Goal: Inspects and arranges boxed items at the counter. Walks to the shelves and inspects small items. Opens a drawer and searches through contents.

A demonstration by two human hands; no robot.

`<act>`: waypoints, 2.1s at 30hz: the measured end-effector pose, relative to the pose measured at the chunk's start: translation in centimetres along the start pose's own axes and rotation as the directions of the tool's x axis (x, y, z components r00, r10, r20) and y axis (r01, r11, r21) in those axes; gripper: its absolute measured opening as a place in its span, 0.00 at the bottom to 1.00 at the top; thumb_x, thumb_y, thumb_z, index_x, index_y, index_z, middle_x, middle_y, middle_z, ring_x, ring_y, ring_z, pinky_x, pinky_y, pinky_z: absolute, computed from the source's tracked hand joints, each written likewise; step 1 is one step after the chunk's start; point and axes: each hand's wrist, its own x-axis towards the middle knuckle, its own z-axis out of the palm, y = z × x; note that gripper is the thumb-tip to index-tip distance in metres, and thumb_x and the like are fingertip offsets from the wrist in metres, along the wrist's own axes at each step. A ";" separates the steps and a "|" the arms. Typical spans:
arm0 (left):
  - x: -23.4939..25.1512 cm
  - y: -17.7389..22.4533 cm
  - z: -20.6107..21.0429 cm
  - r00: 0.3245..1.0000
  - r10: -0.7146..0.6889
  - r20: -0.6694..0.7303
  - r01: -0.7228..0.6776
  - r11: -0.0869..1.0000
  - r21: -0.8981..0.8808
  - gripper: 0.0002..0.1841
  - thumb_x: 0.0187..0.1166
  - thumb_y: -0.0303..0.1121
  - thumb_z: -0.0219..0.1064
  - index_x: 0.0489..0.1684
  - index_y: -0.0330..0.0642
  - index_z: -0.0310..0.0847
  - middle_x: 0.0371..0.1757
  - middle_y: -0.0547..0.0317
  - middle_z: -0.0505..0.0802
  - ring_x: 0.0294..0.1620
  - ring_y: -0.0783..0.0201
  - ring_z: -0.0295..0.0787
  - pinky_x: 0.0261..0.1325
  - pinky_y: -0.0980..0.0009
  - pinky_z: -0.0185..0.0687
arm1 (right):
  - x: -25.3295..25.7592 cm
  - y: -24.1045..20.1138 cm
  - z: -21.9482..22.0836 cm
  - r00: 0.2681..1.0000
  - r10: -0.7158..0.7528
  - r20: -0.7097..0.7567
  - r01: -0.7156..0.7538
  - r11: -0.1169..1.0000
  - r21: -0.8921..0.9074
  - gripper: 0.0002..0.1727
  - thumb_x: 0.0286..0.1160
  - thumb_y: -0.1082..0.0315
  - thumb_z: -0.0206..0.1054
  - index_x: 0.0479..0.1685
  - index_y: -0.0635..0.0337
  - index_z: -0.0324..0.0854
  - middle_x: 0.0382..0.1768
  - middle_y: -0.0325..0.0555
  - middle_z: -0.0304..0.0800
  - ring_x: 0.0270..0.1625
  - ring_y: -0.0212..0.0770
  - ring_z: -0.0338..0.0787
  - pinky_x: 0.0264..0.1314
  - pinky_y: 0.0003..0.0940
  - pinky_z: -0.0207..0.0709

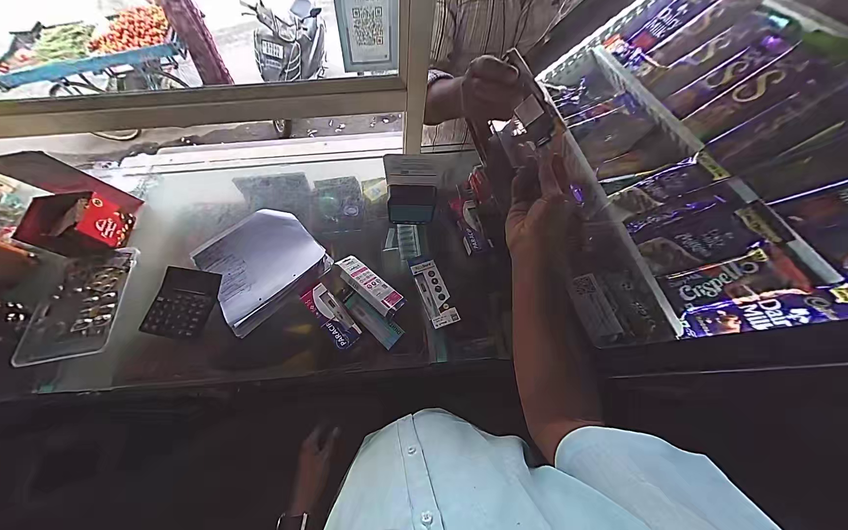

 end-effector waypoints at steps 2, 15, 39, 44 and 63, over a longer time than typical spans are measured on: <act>-1.2 2.8 0.5 0.997 0.078 0.012 -0.076 0.992 -0.102 0.19 0.83 0.34 0.63 0.69 0.35 0.82 0.66 0.48 0.91 0.68 0.62 0.87 0.73 0.63 0.80 | -2.4 0.9 -1.2 0.995 -0.076 0.065 0.087 0.977 -0.194 0.17 0.87 0.71 0.59 0.71 0.63 0.72 0.51 0.48 0.89 0.48 0.40 0.92 0.52 0.36 0.88; -8.8 15.7 2.3 0.965 0.258 -0.054 -0.263 0.931 -0.252 0.18 0.87 0.36 0.63 0.70 0.39 0.82 0.63 0.55 0.93 0.61 0.60 0.92 0.66 0.64 0.88 | -13.3 4.8 -9.4 0.710 0.479 0.517 0.568 0.045 -0.822 0.32 0.71 0.60 0.72 0.77 0.59 0.78 0.67 0.64 0.84 0.66 0.65 0.85 0.66 0.61 0.79; 6.5 25.3 2.9 0.948 0.309 -0.080 -0.319 0.907 -0.274 0.33 0.85 0.36 0.62 0.87 0.34 0.55 0.73 0.39 0.80 0.53 0.55 0.92 0.52 0.60 0.92 | -14.4 7.0 -3.7 0.721 0.594 0.356 0.122 0.397 -0.910 0.41 0.68 0.61 0.77 0.84 0.52 0.66 0.53 0.55 0.89 0.47 0.45 0.91 0.52 0.47 0.86; 8.7 26.7 5.2 0.971 0.210 -0.111 -0.233 0.934 -0.271 0.42 0.84 0.43 0.65 0.92 0.35 0.45 0.84 0.30 0.68 0.83 0.43 0.69 0.81 0.49 0.70 | -14.8 11.2 -3.7 0.511 0.735 0.446 0.193 0.407 -0.893 0.41 0.70 0.56 0.75 0.86 0.53 0.65 0.68 0.54 0.86 0.63 0.45 0.90 0.66 0.46 0.83; 2.9 30.0 11.2 0.735 0.668 0.118 -0.657 0.744 -0.125 0.45 0.85 0.68 0.39 0.93 0.40 0.54 0.87 0.39 0.68 0.85 0.42 0.63 0.83 0.34 0.57 | -15.2 0.8 -9.0 0.702 0.589 0.400 -0.299 0.754 -0.585 0.52 0.44 0.38 0.87 0.68 0.57 0.67 0.45 0.31 0.92 0.47 0.26 0.93 0.52 0.26 0.90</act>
